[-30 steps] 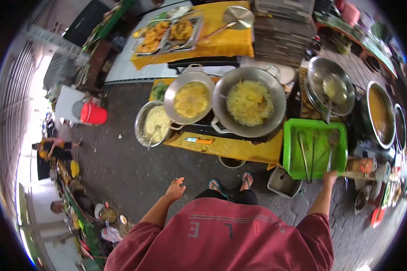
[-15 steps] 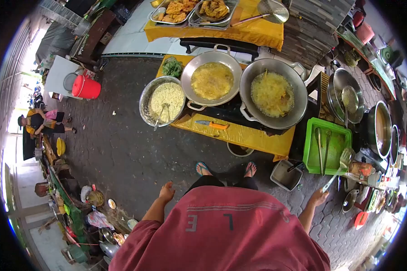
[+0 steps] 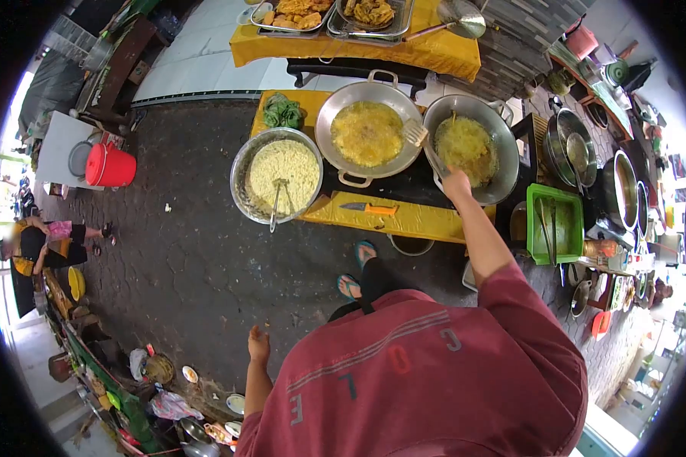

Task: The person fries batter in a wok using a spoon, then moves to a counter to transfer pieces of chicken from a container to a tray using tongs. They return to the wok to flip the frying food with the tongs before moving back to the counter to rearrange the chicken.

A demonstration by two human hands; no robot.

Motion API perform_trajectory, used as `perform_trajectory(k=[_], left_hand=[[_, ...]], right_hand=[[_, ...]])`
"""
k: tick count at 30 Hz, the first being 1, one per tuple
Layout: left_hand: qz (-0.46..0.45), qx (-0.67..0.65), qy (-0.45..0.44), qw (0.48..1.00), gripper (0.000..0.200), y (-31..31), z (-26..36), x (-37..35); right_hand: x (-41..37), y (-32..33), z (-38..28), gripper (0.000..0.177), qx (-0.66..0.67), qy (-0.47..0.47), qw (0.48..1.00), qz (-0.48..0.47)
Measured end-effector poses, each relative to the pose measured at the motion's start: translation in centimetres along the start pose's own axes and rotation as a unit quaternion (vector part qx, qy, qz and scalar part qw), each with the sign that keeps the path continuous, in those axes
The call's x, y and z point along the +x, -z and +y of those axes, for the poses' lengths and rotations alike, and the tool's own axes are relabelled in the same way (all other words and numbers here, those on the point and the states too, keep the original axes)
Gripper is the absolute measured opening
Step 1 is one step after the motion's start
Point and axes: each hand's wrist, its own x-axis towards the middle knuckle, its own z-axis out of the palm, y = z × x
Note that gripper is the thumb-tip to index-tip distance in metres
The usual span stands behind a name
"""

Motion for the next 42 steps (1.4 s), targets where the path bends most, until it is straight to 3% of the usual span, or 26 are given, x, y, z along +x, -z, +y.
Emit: perform_trajectory(k=[5,8,13,17,18,19,20,22,24,26,27,28,29,31,34,38,40,42], left_hand=[[0.014,-0.071,0.014,0.997,0.048,-0.3,-2.5,-1.6],[0.012,0.063,0.013,0.998,0.047,-0.4,-4.9,-2.0],[0.009,-0.071,0.051,0.996,0.047,-1.4,-6.2,-2.2],[0.013,-0.185,0.083,0.979,0.046,-2.1,-6.5,-2.4],[0.016,-0.213,0.089,0.973,0.046,-2.2,-6.5,-2.4],[0.020,-0.240,0.094,0.966,0.046,-2.3,-6.4,-2.5],[0.024,-0.266,0.098,0.959,0.046,-2.3,-6.4,-2.5],[0.031,-0.314,0.106,0.943,0.046,-2.3,-5.9,-2.5],[0.016,-0.230,0.121,0.966,0.046,0.5,-2.4,-1.1],[-0.004,-0.144,0.133,0.981,0.047,3.3,3.0,-0.2],[-0.006,-0.115,0.134,0.984,0.047,4.0,6.4,-0.2],[-0.007,-0.086,0.134,0.987,0.047,4.2,8.6,0.0],[-0.009,-0.082,0.131,0.988,0.047,4.3,9.6,0.3],[-0.021,-0.036,0.064,0.997,0.048,4.5,10.6,1.0],[-0.029,-0.065,0.011,0.997,0.049,4.0,10.5,2.8],[-0.047,-0.009,0.001,0.999,0.049,3.8,11.4,4.0],[-0.050,-0.122,0.104,0.986,0.048,3.8,13.3,3.9],[-0.058,-0.102,0.088,0.989,0.048,4.0,14.8,3.5]], right_hand=[[7.8,-0.4,-8.2,0.033,-0.128,0.007,0.991,-0.045],[11.7,0.2,-12.0,0.032,-0.163,-0.005,0.985,-0.050],[16.5,0.3,-12.6,0.029,-0.208,0.010,0.975,-0.074],[22.9,-4.2,-7.9,0.029,-0.260,0.053,0.956,-0.123],[23.2,-4.9,-7.3,0.026,-0.457,0.203,0.845,-0.189],[23.1,-5.5,-7.1,0.024,-0.617,0.338,0.669,-0.239],[22.0,-5.4,-7.7,0.024,-0.615,0.340,0.669,-0.241],[19.8,-5.3,-8.7,0.033,-0.647,0.406,0.607,-0.218],[20.8,-7.3,-7.3,0.032,-0.631,0.379,0.639,-0.224],[22.3,-8.5,-5.0,0.035,-0.384,0.305,0.855,-0.165],[21.5,-7.9,-5.3,0.035,-0.383,0.301,0.857,-0.167],[19.3,-5.9,-7.5,0.039,-0.253,0.189,0.935,-0.163],[17.7,-4.3,-9.4,0.044,-0.113,0.071,0.979,-0.151],[16.6,-2.7,-10.6,0.043,-0.177,0.110,0.971,-0.118],[15.9,-0.4,-11.7,0.037,-0.268,0.170,0.947,-0.055],[15.7,3.7,-14.1,0.028,-0.345,0.178,0.921,-0.008],[14.9,5.8,-15.7,0.024,-0.358,0.163,0.919,-0.015],[14.2,6.9,-17.2,0.021,-0.416,0.150,0.894,-0.068]])
